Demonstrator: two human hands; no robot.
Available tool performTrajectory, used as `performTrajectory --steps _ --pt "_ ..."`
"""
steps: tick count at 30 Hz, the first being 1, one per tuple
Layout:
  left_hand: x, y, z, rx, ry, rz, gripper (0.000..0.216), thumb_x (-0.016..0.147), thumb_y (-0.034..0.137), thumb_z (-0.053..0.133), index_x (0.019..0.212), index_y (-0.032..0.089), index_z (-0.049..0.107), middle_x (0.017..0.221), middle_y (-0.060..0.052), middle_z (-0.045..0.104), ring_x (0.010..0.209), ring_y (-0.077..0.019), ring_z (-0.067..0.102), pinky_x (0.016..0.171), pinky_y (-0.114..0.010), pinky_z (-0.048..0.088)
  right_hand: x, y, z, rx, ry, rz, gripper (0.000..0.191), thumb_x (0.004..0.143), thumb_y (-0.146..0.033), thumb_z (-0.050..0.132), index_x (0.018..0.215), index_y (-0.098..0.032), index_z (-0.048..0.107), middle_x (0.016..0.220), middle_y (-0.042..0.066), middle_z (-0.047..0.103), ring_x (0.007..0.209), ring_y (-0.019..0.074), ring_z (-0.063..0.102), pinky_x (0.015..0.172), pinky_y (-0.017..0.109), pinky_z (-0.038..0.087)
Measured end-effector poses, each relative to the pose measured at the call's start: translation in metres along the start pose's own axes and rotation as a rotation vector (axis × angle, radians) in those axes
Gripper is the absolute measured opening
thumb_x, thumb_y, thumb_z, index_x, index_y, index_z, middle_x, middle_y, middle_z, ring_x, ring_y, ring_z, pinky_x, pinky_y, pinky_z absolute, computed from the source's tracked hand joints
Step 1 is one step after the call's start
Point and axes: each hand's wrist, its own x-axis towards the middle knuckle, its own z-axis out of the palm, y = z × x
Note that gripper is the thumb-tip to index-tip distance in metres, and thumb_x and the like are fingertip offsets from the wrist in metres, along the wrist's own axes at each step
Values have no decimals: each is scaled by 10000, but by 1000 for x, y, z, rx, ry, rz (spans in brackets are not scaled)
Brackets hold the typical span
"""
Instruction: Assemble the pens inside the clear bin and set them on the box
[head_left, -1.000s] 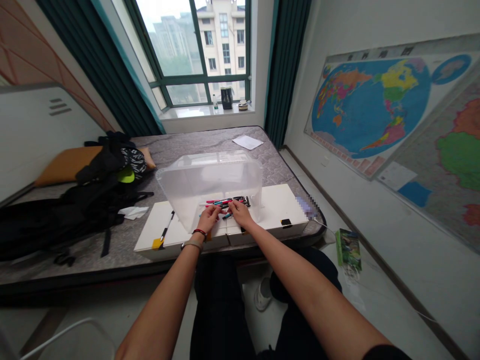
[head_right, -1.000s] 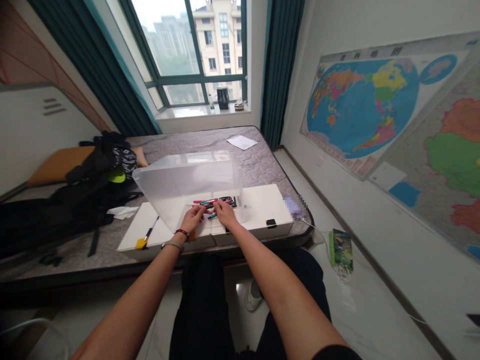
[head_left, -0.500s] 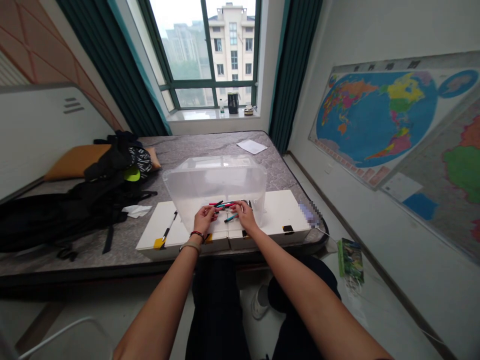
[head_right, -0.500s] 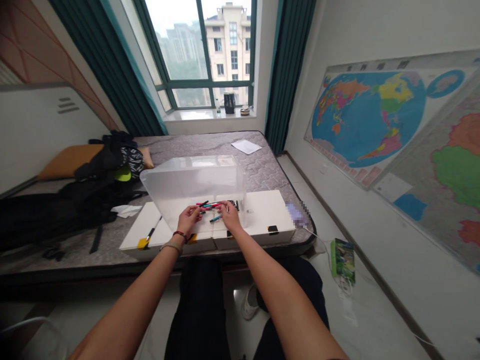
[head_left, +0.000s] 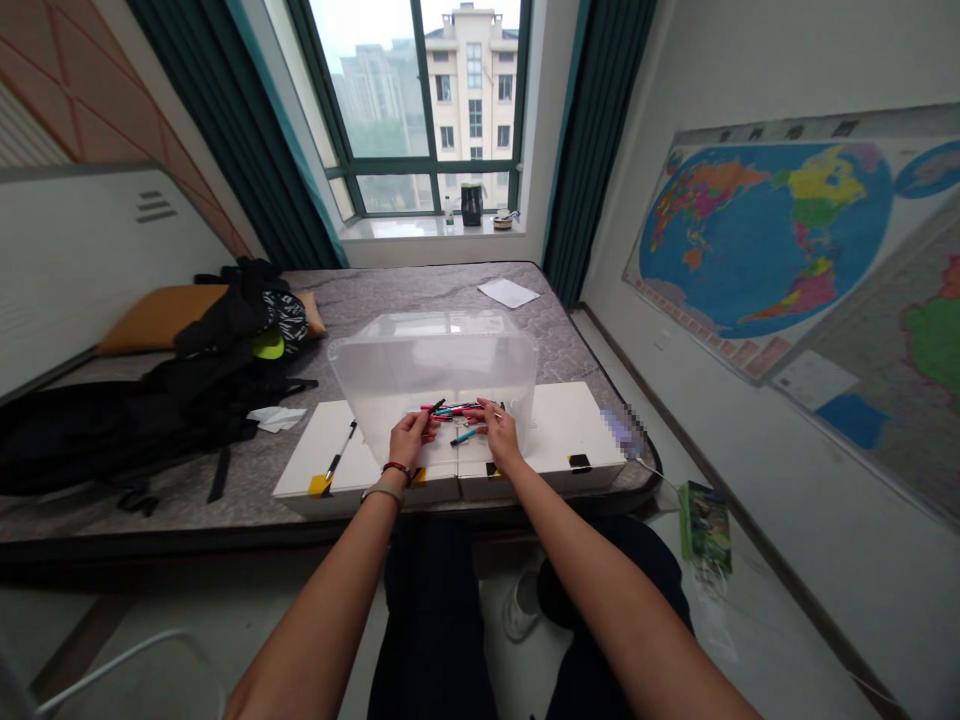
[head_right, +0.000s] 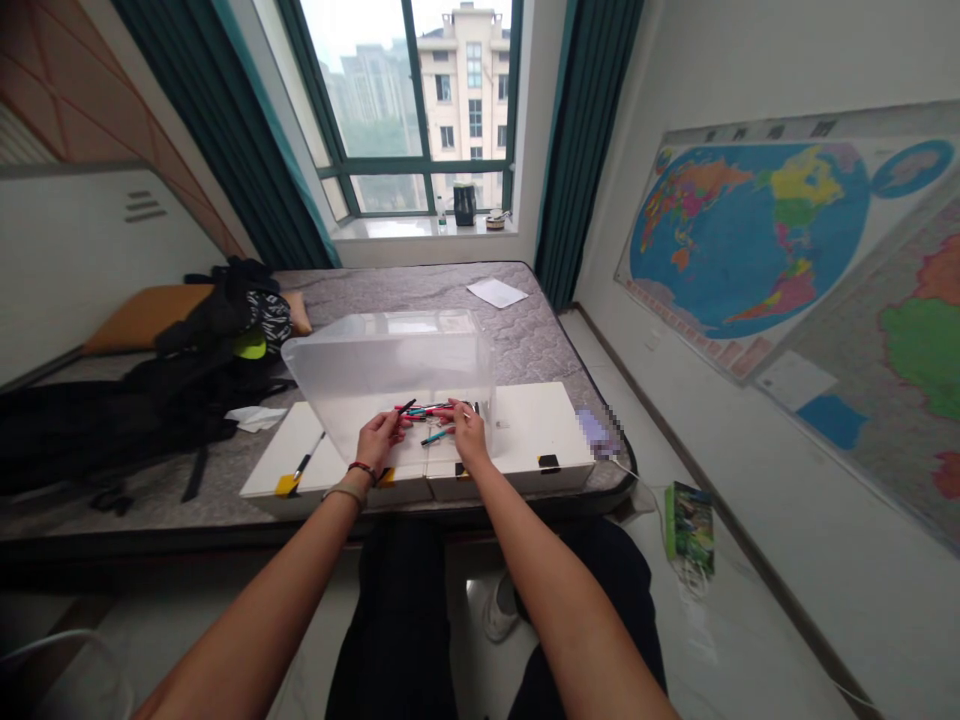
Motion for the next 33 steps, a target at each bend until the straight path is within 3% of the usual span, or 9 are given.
performTrajectory --steps 4,12,18,21,25,28,33 --pt "0 3 2 -100 50 -31 392 756 535 633 724 150 569 776 -70 705 612 -110 605 589 -238 492 1 0 0 7 34 35 618 933 -638 303 1198 -154 582 958 126 734 839 219 689 651 296 533" --pt "3 4 2 -236 111 -64 364 741 506 635 699 164 518 771 -71 704 558 -89 575 596 -249 500 6 2 1 -99 90 57 731 897 -718 232 991 -132 659 877 131 705 788 214 663 632 292 516" --pt "2 3 -2 -207 93 -50 435 733 587 625 673 169 522 824 -81 709 596 -109 580 600 -258 487 31 -28 11 -484 37 -72 697 936 -655 176 797 -166 653 742 94 669 707 201 628 679 298 476" --pt "2 5 -4 -248 75 -29 476 728 625 617 690 153 567 822 -95 703 620 -126 588 608 -270 490 53 -56 24 -741 -91 -177 628 977 -554 205 787 -179 671 704 71 665 718 199 618 712 295 444" --pt "3 3 -8 -328 69 -32 491 732 621 619 737 130 626 779 -95 692 600 -128 579 594 -270 491 73 -78 39 -1127 -414 -292 289 909 -366 509 808 -195 719 815 82 718 790 209 628 726 286 416" --pt "5 0 -10 -381 73 -35 462 722 600 642 695 141 607 759 -91 694 572 -123 572 589 -272 492 76 -77 46 -1370 -608 -254 95 772 -244 666 782 -199 749 793 108 731 757 240 647 690 301 417" --pt "6 -3 -11 -394 48 -34 445 718 591 655 671 152 602 734 -80 691 567 -122 564 584 -268 485 75 -58 56 -1584 -784 -248 95 710 -186 668 741 -187 758 766 139 736 695 256 671 627 299 439"
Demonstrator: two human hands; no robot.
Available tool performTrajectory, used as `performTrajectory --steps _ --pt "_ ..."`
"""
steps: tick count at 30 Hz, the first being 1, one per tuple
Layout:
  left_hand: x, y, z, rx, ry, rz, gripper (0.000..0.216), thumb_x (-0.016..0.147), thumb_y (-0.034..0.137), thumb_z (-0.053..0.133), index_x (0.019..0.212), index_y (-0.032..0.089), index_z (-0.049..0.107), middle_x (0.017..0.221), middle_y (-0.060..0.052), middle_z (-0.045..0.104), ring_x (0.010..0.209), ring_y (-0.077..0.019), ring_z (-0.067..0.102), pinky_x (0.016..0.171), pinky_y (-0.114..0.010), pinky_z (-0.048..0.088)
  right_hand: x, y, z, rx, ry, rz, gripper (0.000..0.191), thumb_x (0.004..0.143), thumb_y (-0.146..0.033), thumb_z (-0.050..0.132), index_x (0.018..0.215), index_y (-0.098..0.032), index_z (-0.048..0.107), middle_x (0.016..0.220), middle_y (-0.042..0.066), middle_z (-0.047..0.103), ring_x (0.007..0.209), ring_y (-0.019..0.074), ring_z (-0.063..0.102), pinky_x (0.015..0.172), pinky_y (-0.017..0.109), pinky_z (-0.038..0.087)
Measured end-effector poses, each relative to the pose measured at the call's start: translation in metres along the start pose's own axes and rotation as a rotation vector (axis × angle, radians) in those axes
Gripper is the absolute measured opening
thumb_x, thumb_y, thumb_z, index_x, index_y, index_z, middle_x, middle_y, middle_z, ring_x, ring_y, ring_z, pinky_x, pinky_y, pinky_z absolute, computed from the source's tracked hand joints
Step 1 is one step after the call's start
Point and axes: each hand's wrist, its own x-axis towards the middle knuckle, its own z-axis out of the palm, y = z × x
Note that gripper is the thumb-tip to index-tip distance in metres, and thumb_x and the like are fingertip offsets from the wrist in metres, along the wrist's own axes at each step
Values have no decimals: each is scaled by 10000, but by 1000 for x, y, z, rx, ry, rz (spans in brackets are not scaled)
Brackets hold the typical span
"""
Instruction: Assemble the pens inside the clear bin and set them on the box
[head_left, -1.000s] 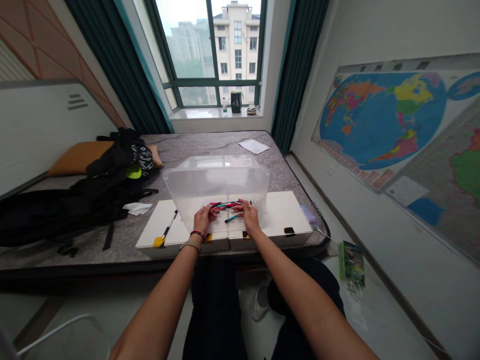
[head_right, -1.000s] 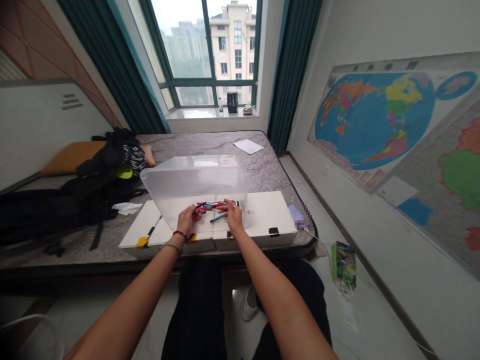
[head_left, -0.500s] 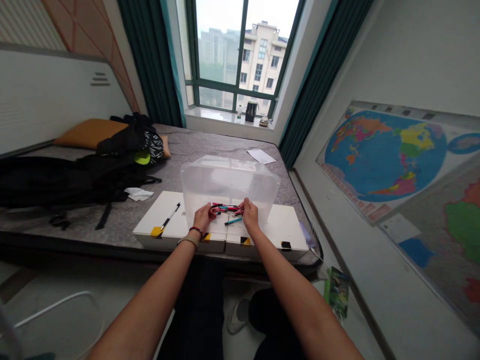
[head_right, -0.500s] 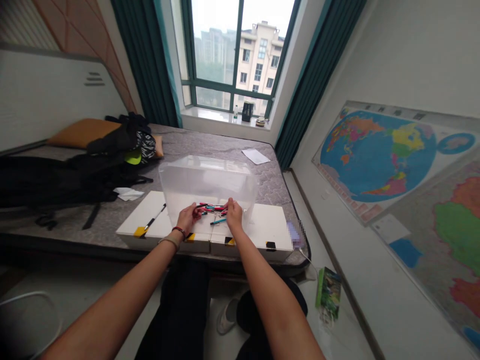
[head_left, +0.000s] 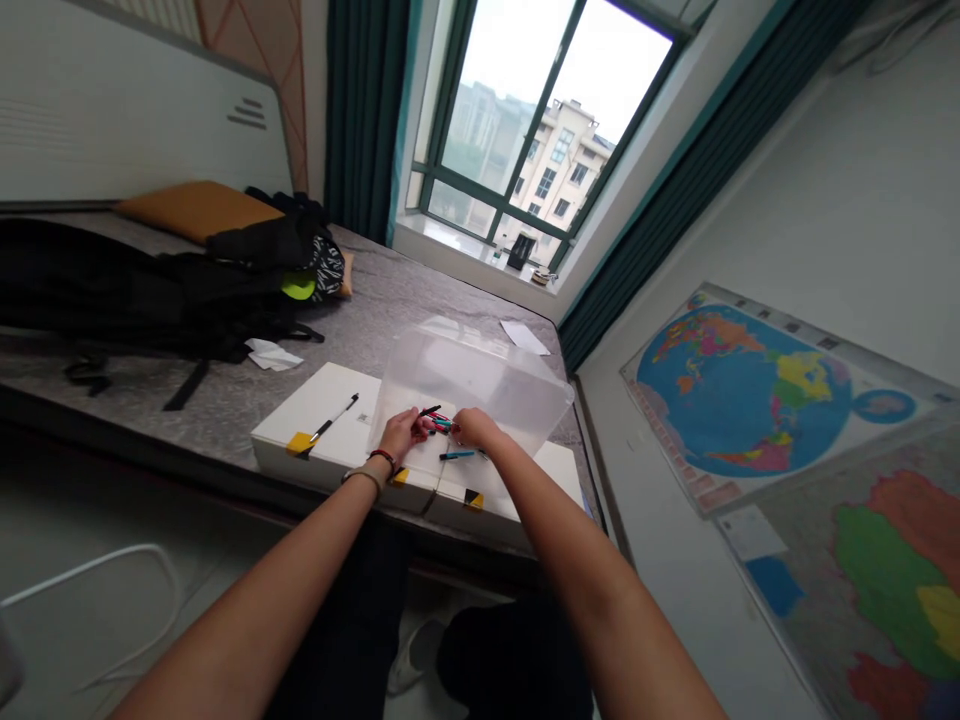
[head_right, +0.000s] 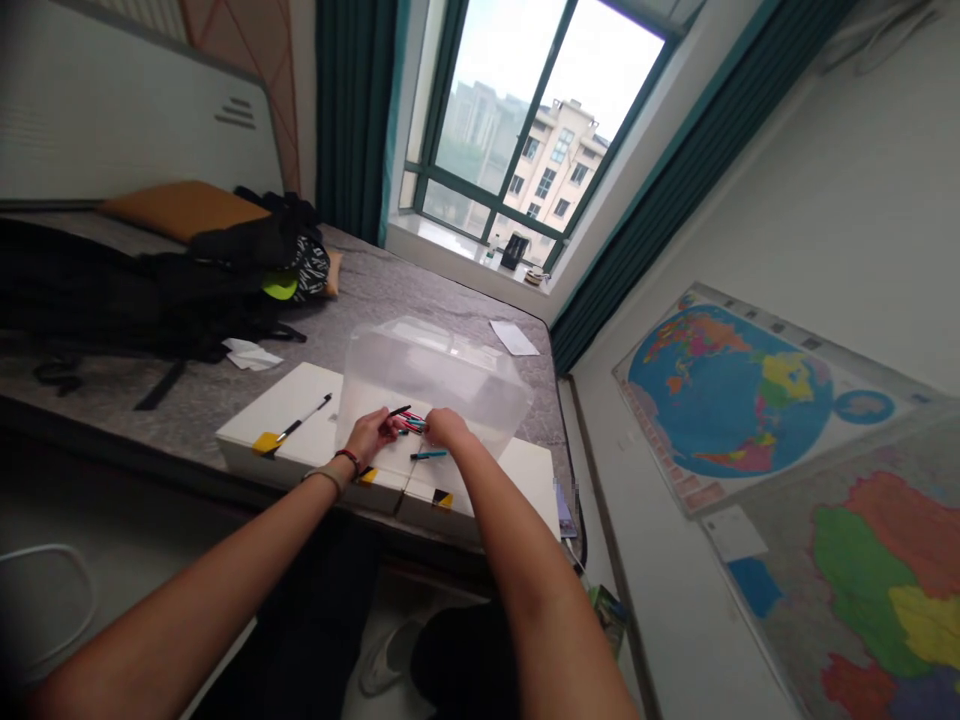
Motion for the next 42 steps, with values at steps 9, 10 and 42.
performTrajectory --steps 9,10,42 --pt "1 0 -1 27 11 2 446 715 586 655 693 142 619 738 -82 692 561 -124 565 568 -266 478 14 -7 13 -56 -47 23 113 719 -184 667 794 -185 752 837 151 743 738 257 690 645 294 477" --pt "2 0 -1 31 12 -1 449 719 587 651 702 140 623 741 -84 692 561 -122 564 565 -263 477 14 -7 12 -61 -50 21 120 726 -179 662 806 -186 752 844 149 743 749 254 690 659 293 478" --pt "0 1 0 59 -18 -9 420 750 567 619 731 148 611 742 -55 683 590 -115 559 597 -246 462 7 -8 3 -221 -156 -1 256 851 -261 548 981 -139 731 1012 165 724 869 228 687 727 261 468"
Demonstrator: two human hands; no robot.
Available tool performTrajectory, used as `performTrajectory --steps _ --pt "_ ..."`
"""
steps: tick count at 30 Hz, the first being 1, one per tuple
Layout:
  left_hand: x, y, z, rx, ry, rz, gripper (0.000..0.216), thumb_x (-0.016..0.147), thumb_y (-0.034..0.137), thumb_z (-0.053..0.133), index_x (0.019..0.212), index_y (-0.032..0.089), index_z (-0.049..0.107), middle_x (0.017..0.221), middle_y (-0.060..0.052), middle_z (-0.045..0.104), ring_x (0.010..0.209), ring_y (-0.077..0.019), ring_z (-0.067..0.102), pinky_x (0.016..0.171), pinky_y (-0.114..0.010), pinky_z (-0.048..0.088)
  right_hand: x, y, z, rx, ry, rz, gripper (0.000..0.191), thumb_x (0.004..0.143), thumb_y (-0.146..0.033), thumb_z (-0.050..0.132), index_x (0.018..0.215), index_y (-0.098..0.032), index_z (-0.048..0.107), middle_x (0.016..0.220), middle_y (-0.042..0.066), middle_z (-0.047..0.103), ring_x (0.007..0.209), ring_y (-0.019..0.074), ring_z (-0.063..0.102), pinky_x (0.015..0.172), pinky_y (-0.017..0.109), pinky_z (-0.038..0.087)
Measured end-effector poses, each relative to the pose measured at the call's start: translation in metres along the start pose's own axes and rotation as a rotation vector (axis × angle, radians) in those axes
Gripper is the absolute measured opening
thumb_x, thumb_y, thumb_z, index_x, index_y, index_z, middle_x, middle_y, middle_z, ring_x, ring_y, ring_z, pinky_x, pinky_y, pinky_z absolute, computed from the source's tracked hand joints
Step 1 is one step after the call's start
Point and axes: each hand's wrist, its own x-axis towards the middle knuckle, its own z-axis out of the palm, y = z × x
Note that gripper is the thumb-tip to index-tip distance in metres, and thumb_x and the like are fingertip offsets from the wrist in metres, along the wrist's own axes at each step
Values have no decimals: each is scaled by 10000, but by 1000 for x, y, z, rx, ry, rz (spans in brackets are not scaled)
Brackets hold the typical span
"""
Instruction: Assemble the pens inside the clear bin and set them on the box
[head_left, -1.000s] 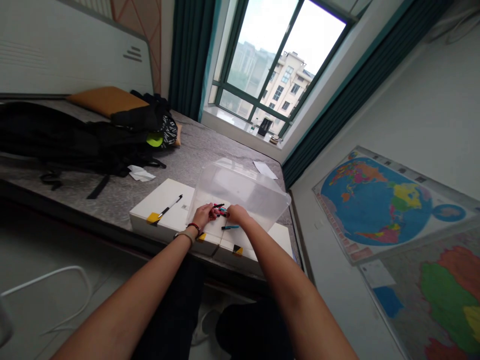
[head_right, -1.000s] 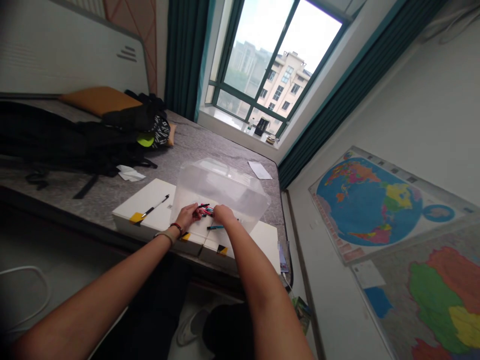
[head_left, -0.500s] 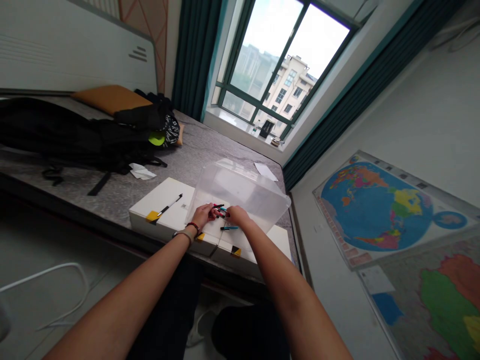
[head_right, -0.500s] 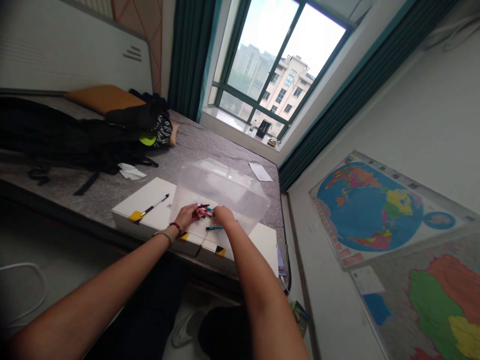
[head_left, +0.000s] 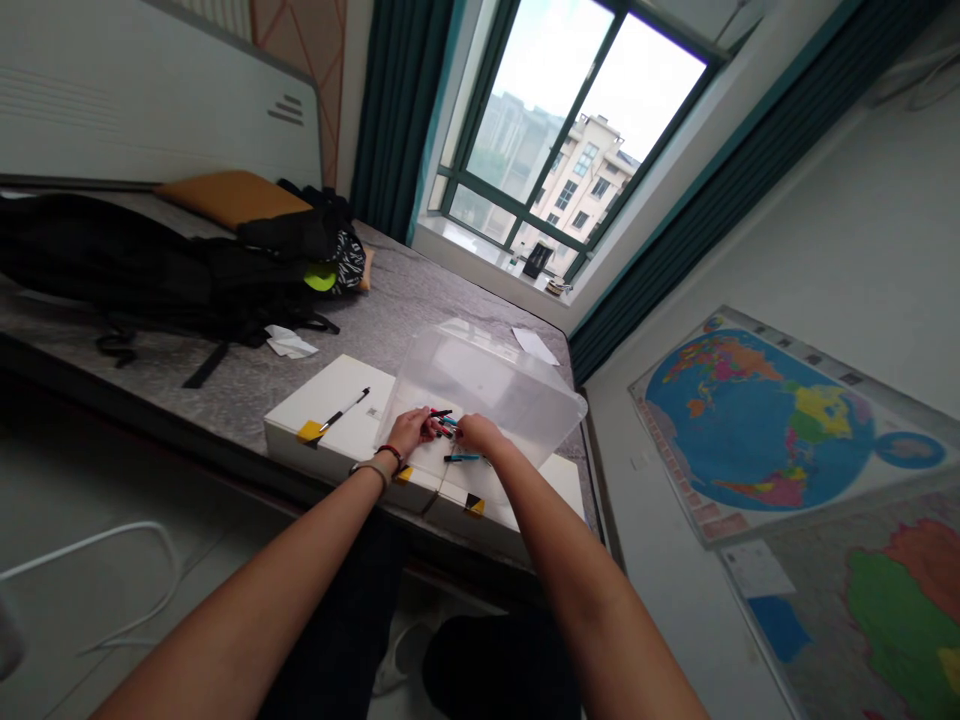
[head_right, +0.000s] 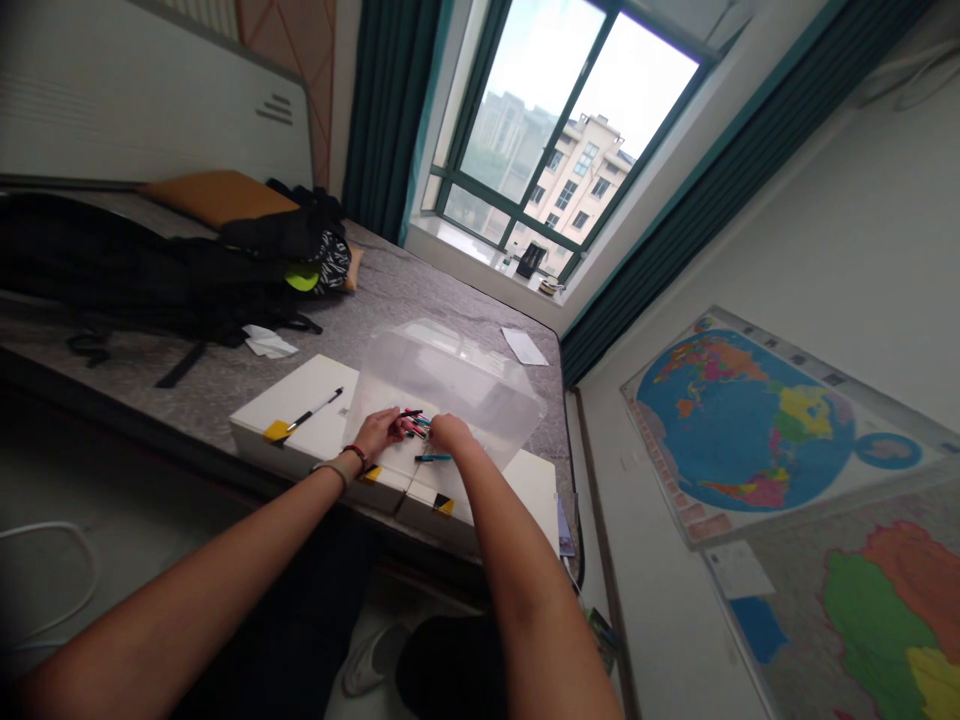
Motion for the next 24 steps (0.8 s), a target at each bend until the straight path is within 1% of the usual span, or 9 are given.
performTrajectory --steps 6,11,13,16,18,20,24 --pt "-2 3 1 7 10 -10 446 723 588 635 722 143 609 739 -64 687 589 -118 562 585 -246 458 -4 -2 -1 -26 -11 -23 278 885 -255 506 1004 -130 724 1039 174 715 894 226 678 750 262 453" --pt "-2 2 0 7 -3 -7 446 726 590 634 729 145 602 744 -60 685 577 -108 550 589 -243 456 -14 7 -11 43 92 -35 281 903 -276 491 1018 -148 713 1020 145 721 909 216 663 734 247 430" --pt "-1 2 0 16 -4 0 441 728 589 632 742 149 608 746 -54 683 574 -108 550 598 -251 462 -19 14 -19 65 140 -32 276 901 -277 491 1026 -156 705 1018 131 721 914 211 655 729 244 421" --pt "-1 2 1 53 4 12 438 730 592 627 709 155 608 716 -47 672 571 -115 551 601 -258 463 -25 22 -33 69 184 -29 269 901 -244 474 1028 -158 695 1030 121 715 921 199 644 739 238 409" --pt "-1 2 1 77 8 25 444 732 595 624 683 154 607 690 -46 665 563 -118 548 589 -258 453 -28 24 -42 63 181 -31 268 903 -236 471 1034 -157 692 1038 120 711 921 192 639 741 232 404" --pt "-1 3 2 84 8 40 445 731 593 628 677 152 608 674 -42 659 552 -117 544 584 -260 445 -30 21 -50 56 150 -35 261 902 -238 483 1038 -160 693 1042 119 710 915 188 638 737 226 403" --pt "-2 5 3 97 -1 44 442 728 596 632 683 157 603 669 -33 656 534 -115 535 577 -263 434 -29 11 -57 34 110 -42 249 888 -236 514 1039 -169 700 1063 124 707 913 193 642 733 229 412"
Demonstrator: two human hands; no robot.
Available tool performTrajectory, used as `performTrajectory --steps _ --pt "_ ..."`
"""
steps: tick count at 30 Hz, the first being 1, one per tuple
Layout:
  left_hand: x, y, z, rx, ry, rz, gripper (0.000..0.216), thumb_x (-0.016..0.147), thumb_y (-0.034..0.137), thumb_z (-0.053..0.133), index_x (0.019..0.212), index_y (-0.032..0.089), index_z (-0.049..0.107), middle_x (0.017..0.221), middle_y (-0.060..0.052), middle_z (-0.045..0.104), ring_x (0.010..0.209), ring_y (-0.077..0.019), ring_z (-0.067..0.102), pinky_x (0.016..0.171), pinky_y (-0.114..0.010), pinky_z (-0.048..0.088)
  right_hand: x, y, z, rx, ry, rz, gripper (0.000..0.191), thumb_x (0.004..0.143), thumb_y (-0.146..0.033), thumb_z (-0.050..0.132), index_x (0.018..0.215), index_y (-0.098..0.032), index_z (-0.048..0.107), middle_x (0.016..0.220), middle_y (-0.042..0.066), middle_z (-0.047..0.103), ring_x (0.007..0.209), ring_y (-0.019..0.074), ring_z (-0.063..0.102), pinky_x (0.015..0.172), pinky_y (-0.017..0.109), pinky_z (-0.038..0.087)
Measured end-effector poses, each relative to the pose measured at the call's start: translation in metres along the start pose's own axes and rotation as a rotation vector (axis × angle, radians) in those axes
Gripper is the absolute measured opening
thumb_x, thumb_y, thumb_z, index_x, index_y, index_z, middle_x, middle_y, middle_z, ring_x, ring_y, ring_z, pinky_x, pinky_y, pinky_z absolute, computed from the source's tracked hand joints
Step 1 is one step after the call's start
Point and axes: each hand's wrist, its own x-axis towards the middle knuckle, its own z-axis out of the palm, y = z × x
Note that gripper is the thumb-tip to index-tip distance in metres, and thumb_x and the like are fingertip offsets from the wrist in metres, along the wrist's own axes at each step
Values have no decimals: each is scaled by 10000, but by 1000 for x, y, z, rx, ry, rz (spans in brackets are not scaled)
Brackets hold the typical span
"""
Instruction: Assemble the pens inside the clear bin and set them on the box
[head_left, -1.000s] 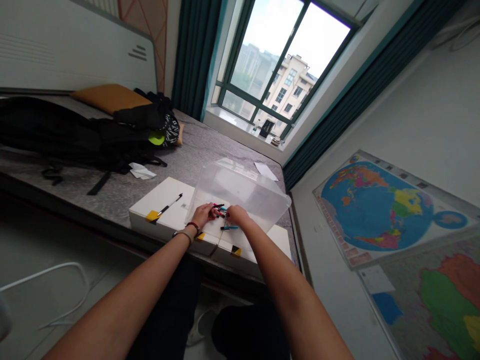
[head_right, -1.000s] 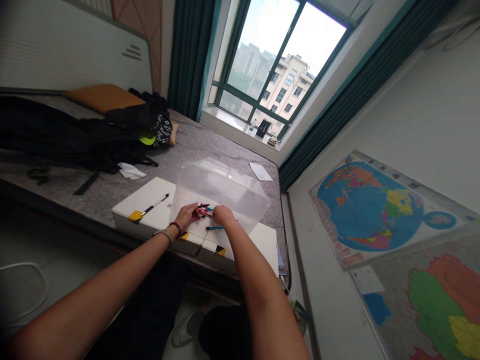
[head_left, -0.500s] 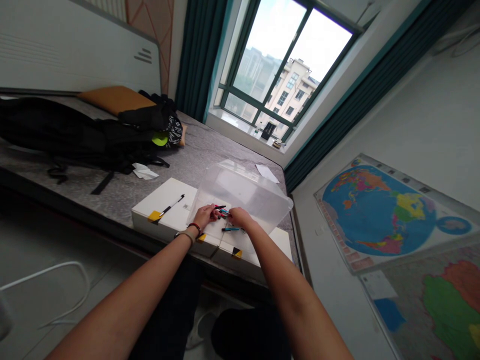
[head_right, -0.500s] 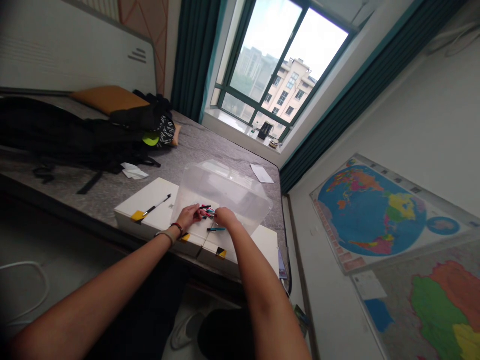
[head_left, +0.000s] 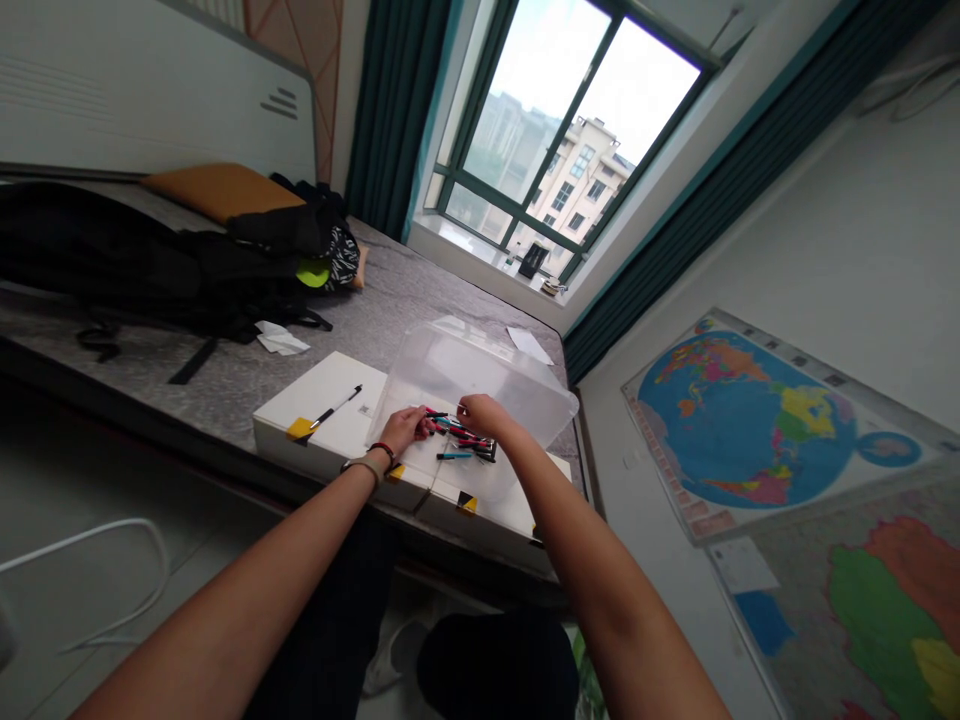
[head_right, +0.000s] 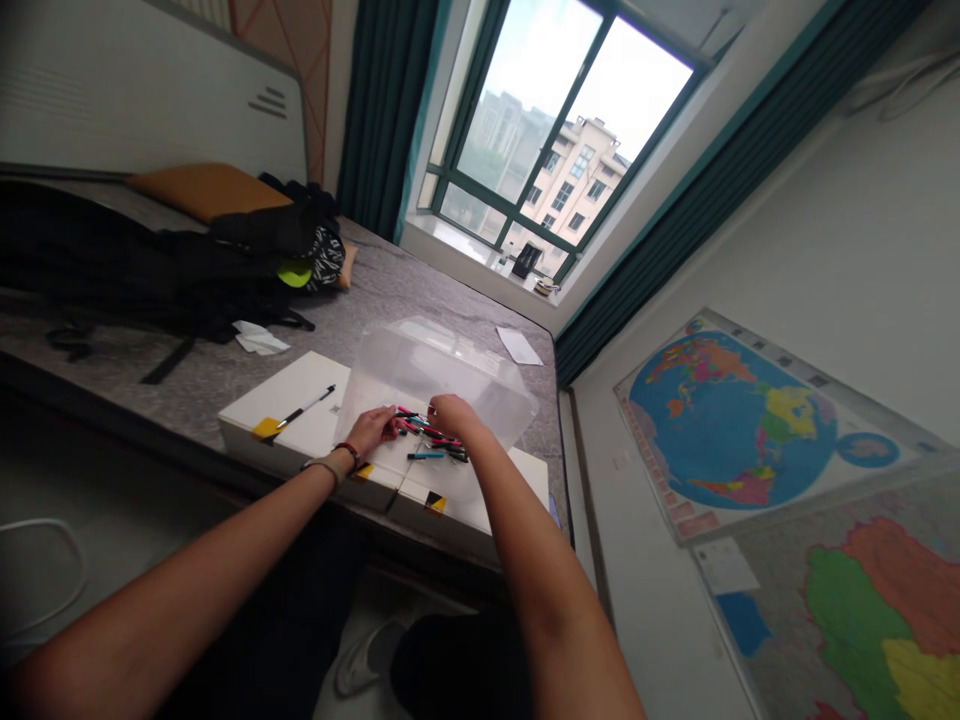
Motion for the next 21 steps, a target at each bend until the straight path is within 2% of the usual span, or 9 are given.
performTrajectory --steps 8,15,21 --pt "3 -5 -2 9 -14 2 433 737 585 633 706 153 620 659 -22 636 556 -117 541 581 -255 439 9 -9 -1 -44 -15 -53 263 862 -233 518 1002 -144 723 1006 149 719 896 221 659 752 264 440" --pt "3 -6 -4 29 -23 -1 438 744 589 622 719 151 639 659 -19 634 560 -117 542 579 -256 445 8 -10 -9 -101 -5 -69 301 880 -226 473 1004 -119 725 1034 189 708 930 252 659 788 309 459" --pt "1 -3 -2 14 -6 -36 444 717 600 647 764 159 637 697 -32 663 580 -121 556 601 -255 470 10 -16 -13 -76 -38 -89 228 840 -216 555 974 -156 730 1008 147 720 918 227 658 775 270 447"
